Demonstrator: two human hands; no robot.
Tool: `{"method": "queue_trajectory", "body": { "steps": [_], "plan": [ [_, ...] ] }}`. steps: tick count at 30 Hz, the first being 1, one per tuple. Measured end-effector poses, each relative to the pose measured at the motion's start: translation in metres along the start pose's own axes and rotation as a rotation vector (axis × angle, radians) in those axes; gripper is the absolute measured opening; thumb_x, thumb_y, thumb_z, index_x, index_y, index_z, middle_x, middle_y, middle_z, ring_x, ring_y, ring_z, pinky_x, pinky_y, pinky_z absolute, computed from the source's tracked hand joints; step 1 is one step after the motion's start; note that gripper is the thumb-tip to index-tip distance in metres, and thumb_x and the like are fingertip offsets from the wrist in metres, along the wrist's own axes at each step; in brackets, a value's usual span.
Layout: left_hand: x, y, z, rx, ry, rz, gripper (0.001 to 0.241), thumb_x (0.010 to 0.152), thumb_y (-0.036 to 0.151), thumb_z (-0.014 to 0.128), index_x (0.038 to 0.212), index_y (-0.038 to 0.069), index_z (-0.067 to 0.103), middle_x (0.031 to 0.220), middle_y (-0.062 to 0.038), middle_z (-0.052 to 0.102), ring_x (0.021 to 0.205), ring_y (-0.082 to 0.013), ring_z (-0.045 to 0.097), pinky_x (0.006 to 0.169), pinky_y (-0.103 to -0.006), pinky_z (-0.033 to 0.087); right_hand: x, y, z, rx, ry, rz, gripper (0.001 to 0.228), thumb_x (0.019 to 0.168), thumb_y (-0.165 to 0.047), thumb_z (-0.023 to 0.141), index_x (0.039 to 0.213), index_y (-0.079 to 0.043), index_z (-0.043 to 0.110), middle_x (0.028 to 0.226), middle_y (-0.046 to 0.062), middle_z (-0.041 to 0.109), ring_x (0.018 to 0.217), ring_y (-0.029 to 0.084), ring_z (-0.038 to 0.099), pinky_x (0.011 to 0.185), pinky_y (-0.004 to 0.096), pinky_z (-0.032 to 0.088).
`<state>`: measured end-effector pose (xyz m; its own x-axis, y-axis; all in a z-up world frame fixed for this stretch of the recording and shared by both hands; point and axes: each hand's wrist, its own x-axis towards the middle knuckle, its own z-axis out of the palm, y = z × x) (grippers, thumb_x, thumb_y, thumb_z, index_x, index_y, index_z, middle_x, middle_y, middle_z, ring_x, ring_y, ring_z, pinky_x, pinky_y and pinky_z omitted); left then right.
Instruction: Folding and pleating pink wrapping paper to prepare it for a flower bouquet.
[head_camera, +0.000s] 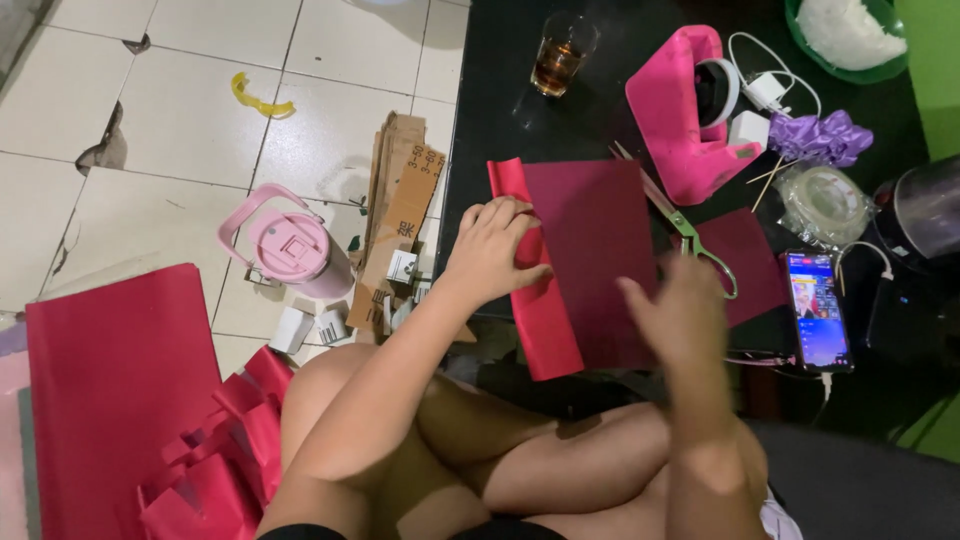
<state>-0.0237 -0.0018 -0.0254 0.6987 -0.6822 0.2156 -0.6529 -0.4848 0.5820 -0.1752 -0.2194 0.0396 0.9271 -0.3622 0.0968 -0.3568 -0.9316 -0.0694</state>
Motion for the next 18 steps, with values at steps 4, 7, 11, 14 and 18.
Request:
{"method": "queue_trajectory", "body": {
  "steps": [4,7,11,14,18],
  "plan": [
    [0.002,-0.004,0.003,0.002,0.012,-0.007,0.059,0.076,0.050,0.079,0.122,0.017,0.061,0.134,-0.003,0.052,0.139,-0.0262,0.042,0.113,-0.0500,0.033,-0.038,0.058,0.034,0.110,-0.404,0.469,0.079,0.093,-0.075,0.055,0.118,-0.002,0.069,0.119,0.027,0.071,0.121,0.046,0.064,0.100,0.057,0.050],
    [0.000,-0.004,0.006,-0.001,0.019,0.000,0.059,0.076,0.052,0.079,0.121,0.018,0.061,0.134,-0.002,0.053,0.139,-0.0257,0.042,0.112,-0.0500,0.033,-0.061,0.065,0.050,0.197,-0.450,0.585,0.079,0.091,-0.077,0.058,0.118,-0.004,0.072,0.114,0.024,0.076,0.118,0.044,0.067,0.097,0.054,0.052],
    [-0.002,-0.002,0.007,0.019,0.038,-0.002,0.058,0.075,0.052,0.078,0.120,0.018,0.061,0.133,-0.001,0.053,0.139,-0.0247,0.042,0.112,-0.0488,0.032,-0.071,0.064,0.061,0.353,-0.370,0.651,0.068,0.081,-0.068,0.077,0.116,-0.011,0.072,0.114,0.015,0.077,0.119,0.037,0.067,0.097,0.049,0.053],
    [-0.001,-0.002,0.013,0.050,0.073,0.006,0.059,0.074,0.054,0.076,0.119,0.019,0.059,0.131,0.000,0.052,0.138,-0.0229,0.043,0.112,-0.0473,0.033,-0.069,0.058,0.063,0.485,-0.303,0.711,0.078,0.075,-0.064,0.084,0.128,-0.011,0.062,0.125,0.018,0.070,0.124,0.038,0.062,0.100,0.050,0.050],
    [-0.003,0.002,0.019,0.117,0.152,0.037,0.072,0.064,0.063,0.076,0.116,0.018,0.058,0.129,-0.002,0.053,0.136,-0.0235,0.046,0.110,-0.0453,0.035,-0.080,0.049,0.072,0.990,-0.084,0.728,0.086,0.079,-0.031,0.092,0.137,0.001,0.036,0.116,0.025,0.048,0.103,0.037,0.059,0.080,0.045,0.056]
  ]
}}
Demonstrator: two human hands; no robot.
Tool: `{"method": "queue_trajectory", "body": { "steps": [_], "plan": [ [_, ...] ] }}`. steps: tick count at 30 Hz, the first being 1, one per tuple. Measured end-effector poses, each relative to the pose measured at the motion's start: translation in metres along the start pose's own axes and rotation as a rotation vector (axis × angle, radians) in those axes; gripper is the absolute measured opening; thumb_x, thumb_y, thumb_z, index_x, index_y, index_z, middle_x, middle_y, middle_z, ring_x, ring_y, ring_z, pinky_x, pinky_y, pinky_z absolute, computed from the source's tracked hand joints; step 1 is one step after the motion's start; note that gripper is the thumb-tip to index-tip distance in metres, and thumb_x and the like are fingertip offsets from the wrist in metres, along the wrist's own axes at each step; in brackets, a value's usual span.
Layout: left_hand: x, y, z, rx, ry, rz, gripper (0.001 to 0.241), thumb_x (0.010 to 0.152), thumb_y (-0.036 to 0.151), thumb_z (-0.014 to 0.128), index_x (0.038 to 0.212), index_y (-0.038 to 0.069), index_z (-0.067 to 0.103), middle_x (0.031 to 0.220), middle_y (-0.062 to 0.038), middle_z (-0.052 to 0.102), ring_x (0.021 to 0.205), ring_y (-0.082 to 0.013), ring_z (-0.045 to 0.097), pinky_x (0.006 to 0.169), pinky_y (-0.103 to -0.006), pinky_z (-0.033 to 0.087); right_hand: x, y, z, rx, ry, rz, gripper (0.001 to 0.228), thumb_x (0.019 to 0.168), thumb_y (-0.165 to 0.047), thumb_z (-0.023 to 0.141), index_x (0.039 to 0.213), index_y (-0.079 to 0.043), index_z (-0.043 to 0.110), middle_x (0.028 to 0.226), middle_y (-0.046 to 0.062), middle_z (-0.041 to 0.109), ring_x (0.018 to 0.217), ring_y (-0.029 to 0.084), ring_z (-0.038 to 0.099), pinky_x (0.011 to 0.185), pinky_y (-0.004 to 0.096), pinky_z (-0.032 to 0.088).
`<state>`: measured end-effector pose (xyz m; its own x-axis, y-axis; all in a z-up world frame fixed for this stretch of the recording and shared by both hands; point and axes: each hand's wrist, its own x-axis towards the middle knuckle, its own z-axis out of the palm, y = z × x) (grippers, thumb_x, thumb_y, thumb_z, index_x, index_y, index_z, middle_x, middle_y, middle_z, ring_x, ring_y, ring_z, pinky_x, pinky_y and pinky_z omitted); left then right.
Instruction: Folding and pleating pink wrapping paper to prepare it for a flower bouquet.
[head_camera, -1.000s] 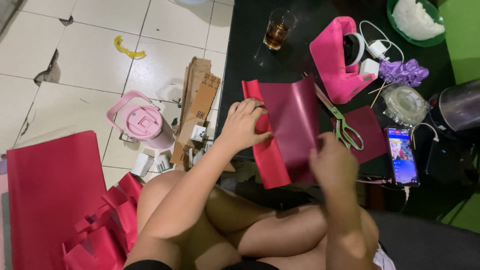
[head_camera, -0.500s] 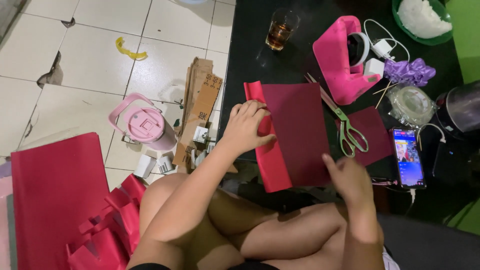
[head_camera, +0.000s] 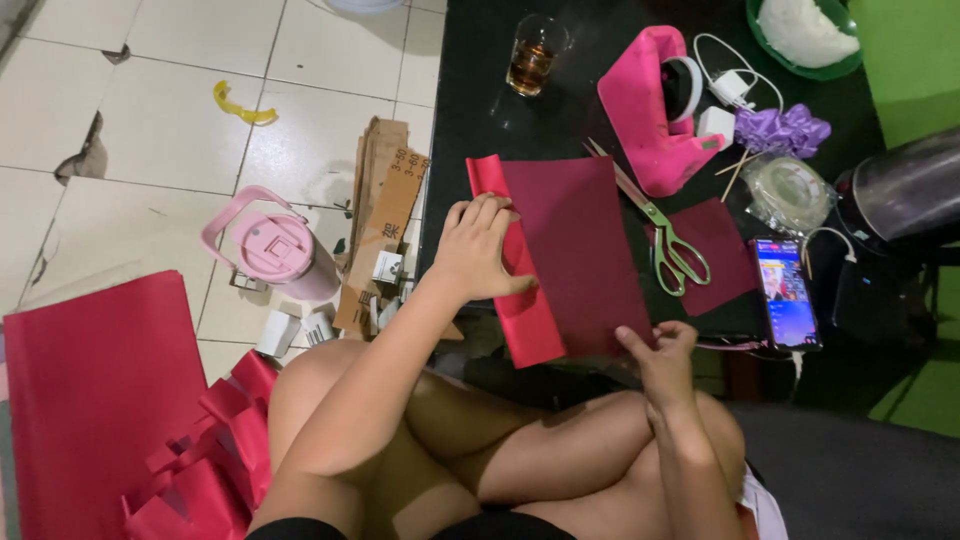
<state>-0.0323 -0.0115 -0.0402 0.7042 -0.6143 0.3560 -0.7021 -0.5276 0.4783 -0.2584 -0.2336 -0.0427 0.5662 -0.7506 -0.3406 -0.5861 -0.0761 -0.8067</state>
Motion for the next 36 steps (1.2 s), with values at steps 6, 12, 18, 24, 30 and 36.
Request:
{"method": "queue_trajectory", "body": {
  "steps": [6,12,18,24,30,36],
  "plan": [
    [-0.002,0.000,0.002,0.032,-0.040,-0.020,0.092,0.056,0.078,0.074,0.121,0.017,0.056,0.136,-0.004,0.052,0.140,-0.0250,0.042,0.116,-0.0470,0.030,-0.021,-0.009,-0.003,0.043,0.141,-0.356,0.066,0.084,0.002,0.079,0.131,-0.007,0.034,0.083,0.008,0.057,0.061,0.020,0.061,0.049,0.032,0.057],
    [-0.002,0.000,0.001,0.029,-0.102,-0.048,0.094,0.053,0.078,0.075,0.123,0.018,0.054,0.139,-0.002,0.049,0.143,-0.0232,0.039,0.118,-0.0460,0.029,-0.031,-0.029,0.032,-0.723,0.303,-1.058,0.057,0.062,-0.016,0.083,0.116,-0.022,0.066,0.093,-0.002,0.062,0.099,0.027,0.064,0.095,0.048,0.047],
    [0.000,-0.004,0.005,0.046,-0.134,-0.063,0.079,0.068,0.075,0.066,0.123,0.019,0.056,0.139,-0.001,0.049,0.143,-0.0226,0.039,0.118,-0.0464,0.028,-0.040,-0.068,0.071,-0.915,-0.129,-1.125,0.052,0.063,-0.014,0.085,0.110,-0.018,0.063,0.094,0.001,0.069,0.128,0.028,0.059,0.119,0.068,0.019],
    [0.001,0.000,-0.001,-0.039,-0.114,-0.069,0.058,0.091,0.066,0.054,0.119,0.016,0.058,0.136,-0.003,0.052,0.141,-0.0239,0.040,0.116,-0.0463,0.029,-0.029,-0.081,0.083,-0.867,-0.441,-0.956,0.035,0.075,-0.019,0.077,0.106,-0.022,0.060,0.097,0.003,0.071,0.131,0.030,0.057,0.119,0.065,0.021],
    [-0.001,-0.005,0.005,0.034,-0.141,-0.040,0.058,0.083,0.056,0.072,0.124,0.019,0.054,0.139,-0.003,0.048,0.144,-0.0244,0.036,0.117,-0.0473,0.028,0.035,-0.106,0.089,-0.473,-0.194,-1.470,0.012,0.092,-0.028,0.070,0.091,-0.017,0.071,0.087,0.007,0.069,0.091,0.030,0.069,0.085,0.049,0.052],
    [0.002,0.001,-0.011,0.022,-0.195,-0.016,0.060,0.087,0.056,0.069,0.130,0.016,0.054,0.144,-0.005,0.048,0.146,-0.0275,0.035,0.117,-0.0513,0.028,0.095,-0.095,0.103,-0.724,-0.165,-1.398,0.074,0.100,-0.053,0.060,0.153,-0.006,0.042,0.163,0.020,0.033,0.154,0.043,0.021,0.124,0.054,0.021]
  ]
}}
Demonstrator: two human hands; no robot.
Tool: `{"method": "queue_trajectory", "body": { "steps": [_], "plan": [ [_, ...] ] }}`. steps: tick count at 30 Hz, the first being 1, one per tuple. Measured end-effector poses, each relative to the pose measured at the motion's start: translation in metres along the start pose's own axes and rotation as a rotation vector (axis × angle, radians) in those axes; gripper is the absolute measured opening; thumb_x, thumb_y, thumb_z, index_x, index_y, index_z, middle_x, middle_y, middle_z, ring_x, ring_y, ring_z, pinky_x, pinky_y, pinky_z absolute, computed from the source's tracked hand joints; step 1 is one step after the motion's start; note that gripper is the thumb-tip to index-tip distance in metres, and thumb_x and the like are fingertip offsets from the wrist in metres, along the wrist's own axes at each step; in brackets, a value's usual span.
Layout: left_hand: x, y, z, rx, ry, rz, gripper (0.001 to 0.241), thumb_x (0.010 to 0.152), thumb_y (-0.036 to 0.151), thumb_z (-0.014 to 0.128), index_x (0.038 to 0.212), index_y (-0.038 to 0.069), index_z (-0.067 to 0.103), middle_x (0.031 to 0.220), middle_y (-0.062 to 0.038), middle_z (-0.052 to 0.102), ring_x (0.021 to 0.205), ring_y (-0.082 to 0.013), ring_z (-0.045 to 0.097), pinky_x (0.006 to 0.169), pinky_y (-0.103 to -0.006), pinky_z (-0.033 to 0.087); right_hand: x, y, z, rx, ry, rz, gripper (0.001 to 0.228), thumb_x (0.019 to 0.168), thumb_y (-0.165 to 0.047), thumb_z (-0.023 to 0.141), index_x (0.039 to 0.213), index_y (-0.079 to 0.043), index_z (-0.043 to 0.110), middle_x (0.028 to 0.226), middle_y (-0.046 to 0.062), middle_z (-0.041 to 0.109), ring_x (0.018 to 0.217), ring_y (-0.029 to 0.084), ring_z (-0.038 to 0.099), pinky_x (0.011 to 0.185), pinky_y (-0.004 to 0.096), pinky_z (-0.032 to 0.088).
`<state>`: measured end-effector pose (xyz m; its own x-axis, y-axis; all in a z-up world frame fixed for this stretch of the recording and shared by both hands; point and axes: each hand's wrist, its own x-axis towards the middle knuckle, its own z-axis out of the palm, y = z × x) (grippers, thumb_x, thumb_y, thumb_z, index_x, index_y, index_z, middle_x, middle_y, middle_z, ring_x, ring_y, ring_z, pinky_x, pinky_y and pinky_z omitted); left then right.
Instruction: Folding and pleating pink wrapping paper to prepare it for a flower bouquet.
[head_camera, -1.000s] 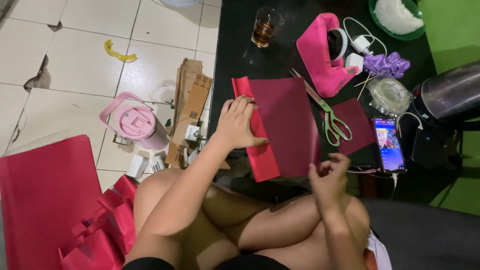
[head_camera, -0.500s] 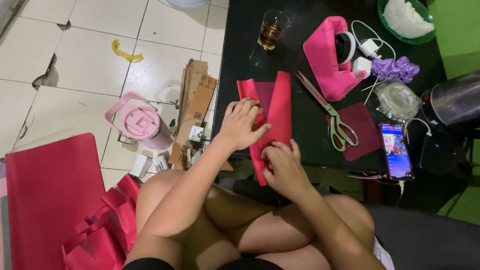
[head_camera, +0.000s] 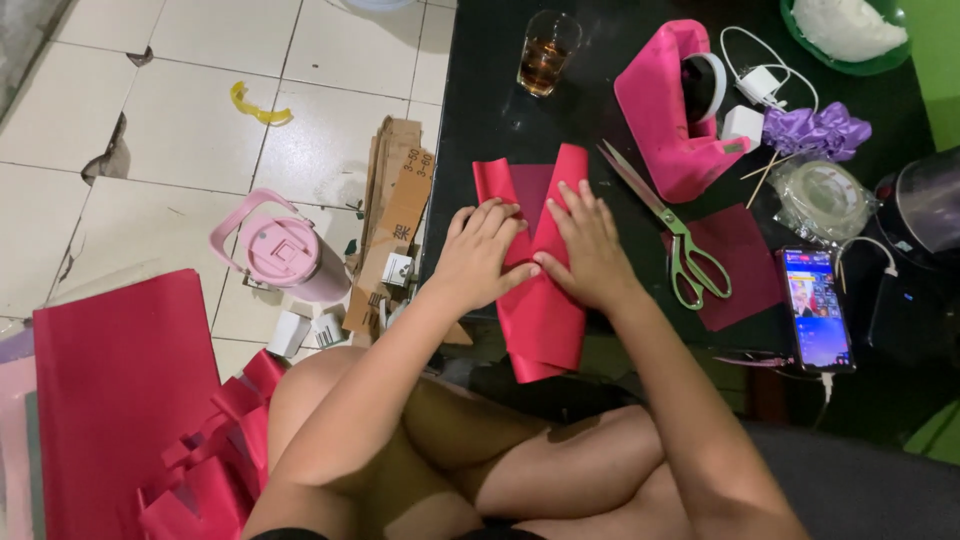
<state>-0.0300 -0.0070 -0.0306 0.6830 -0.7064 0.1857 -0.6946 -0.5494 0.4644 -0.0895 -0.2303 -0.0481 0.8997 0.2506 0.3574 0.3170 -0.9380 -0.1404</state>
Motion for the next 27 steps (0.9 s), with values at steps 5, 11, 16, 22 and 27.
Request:
{"method": "queue_trajectory", "body": {
  "steps": [5,11,16,22,27],
  "plan": [
    [-0.003,-0.001,-0.006,0.013,0.002,0.059,0.044,0.099,0.041,0.060,0.135,0.017,0.057,0.145,-0.005,0.051,0.146,-0.0266,0.039,0.117,-0.0535,0.027,-0.004,0.007,0.008,0.104,-0.116,0.019,0.081,0.099,-0.052,0.058,0.160,-0.006,0.032,0.169,0.020,0.021,0.157,0.040,0.016,0.126,0.056,0.015],
    [0.002,0.002,-0.004,0.036,0.008,0.042,0.043,0.099,0.038,0.061,0.137,0.018,0.056,0.147,-0.004,0.051,0.146,-0.0265,0.040,0.118,-0.0563,0.026,-0.004,0.004,0.007,0.052,-0.191,0.030,0.091,0.093,-0.060,0.062,0.162,-0.011,0.031,0.170,0.015,0.020,0.158,0.036,0.015,0.126,0.059,0.013],
    [0.002,0.002,-0.001,0.051,0.008,0.032,0.043,0.101,0.038,0.059,0.139,0.018,0.055,0.148,-0.004,0.050,0.148,-0.0256,0.038,0.119,-0.0562,0.025,0.000,0.002,0.002,0.035,-0.232,0.040,0.091,0.091,-0.062,0.062,0.161,-0.011,0.033,0.170,0.015,0.022,0.158,0.035,0.015,0.125,0.061,0.012],
    [0.002,0.001,-0.002,0.026,0.004,0.042,0.041,0.104,0.038,0.055,0.139,0.017,0.055,0.148,-0.006,0.050,0.148,-0.0271,0.038,0.120,-0.0577,0.023,0.002,-0.001,-0.001,0.036,-0.261,0.035,0.093,0.089,-0.060,0.065,0.161,-0.012,0.033,0.171,0.014,0.022,0.159,0.035,0.014,0.125,0.062,0.010],
    [0.005,-0.003,0.002,0.014,-0.005,0.044,0.042,0.104,0.040,0.055,0.139,0.017,0.055,0.149,-0.005,0.049,0.149,-0.0262,0.037,0.121,-0.0580,0.021,0.001,0.003,0.000,0.058,-0.269,0.028,0.094,0.088,-0.058,0.067,0.162,-0.012,0.031,0.171,0.014,0.020,0.159,0.035,0.013,0.125,0.062,0.009]
  ]
}}
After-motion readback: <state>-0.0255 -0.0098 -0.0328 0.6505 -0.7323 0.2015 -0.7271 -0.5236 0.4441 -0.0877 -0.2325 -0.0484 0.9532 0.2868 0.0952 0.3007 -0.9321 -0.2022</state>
